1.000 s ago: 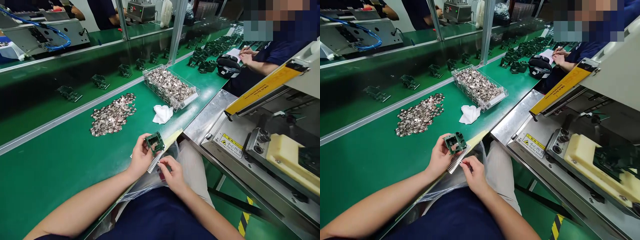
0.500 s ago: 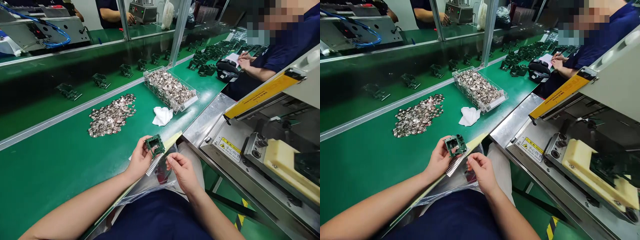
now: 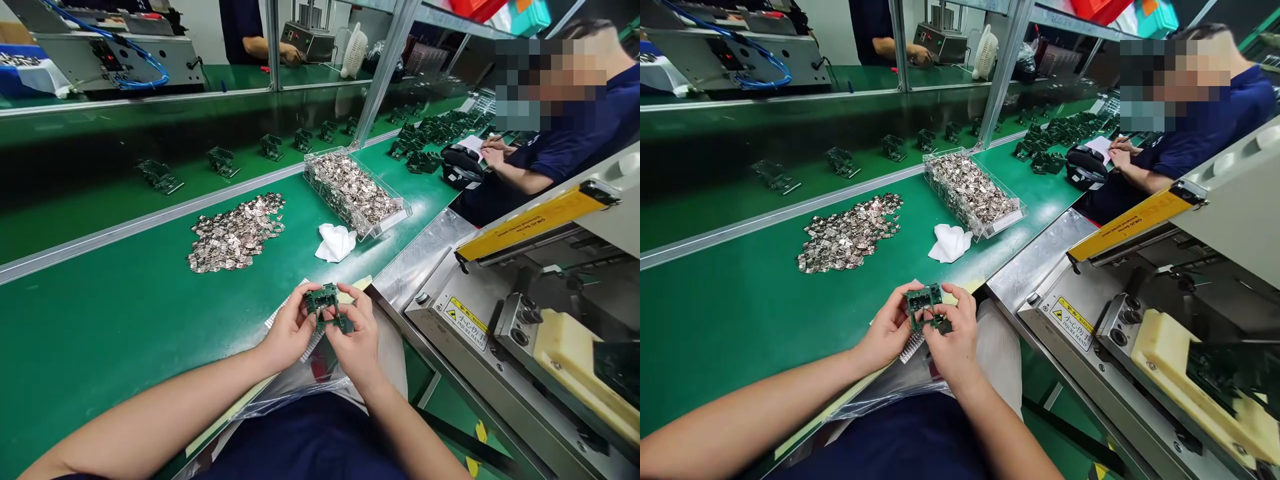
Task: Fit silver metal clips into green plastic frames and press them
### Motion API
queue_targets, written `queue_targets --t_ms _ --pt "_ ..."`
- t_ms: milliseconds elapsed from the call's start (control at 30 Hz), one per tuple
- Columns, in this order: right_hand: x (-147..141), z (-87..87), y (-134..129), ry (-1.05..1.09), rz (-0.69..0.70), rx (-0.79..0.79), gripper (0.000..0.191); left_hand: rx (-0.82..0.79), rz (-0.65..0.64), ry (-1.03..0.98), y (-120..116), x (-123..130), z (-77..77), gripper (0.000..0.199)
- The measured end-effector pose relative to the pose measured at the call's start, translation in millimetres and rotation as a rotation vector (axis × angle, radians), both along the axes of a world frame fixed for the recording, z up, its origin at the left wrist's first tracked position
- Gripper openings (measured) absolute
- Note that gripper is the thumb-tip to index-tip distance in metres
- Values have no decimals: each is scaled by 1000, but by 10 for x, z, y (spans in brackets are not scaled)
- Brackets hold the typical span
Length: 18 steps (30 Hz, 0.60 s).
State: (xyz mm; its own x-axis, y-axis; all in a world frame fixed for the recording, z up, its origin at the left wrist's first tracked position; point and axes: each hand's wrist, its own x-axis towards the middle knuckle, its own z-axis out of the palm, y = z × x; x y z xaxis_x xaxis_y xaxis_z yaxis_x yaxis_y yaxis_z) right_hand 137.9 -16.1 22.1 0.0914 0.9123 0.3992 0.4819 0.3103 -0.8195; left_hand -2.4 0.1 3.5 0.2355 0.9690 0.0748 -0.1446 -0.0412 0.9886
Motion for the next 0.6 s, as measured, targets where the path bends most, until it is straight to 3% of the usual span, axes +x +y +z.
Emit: queue_targets --t_ms 133,233,500,600 --pt "-37 21 7 -64 -30 37 7 35 -6 33 -21 -7 19 33" --pt "-29 38 7 -37 -12 -28 9 60 -11 71 -34 -11 21 32" --pt "37 -62 23 290 34 -251 23 80 -62 55 -34 -28 0 31" --pt "122 -45 -12 404 95 -284 14 45 -55 62 -17 -39 8 33"
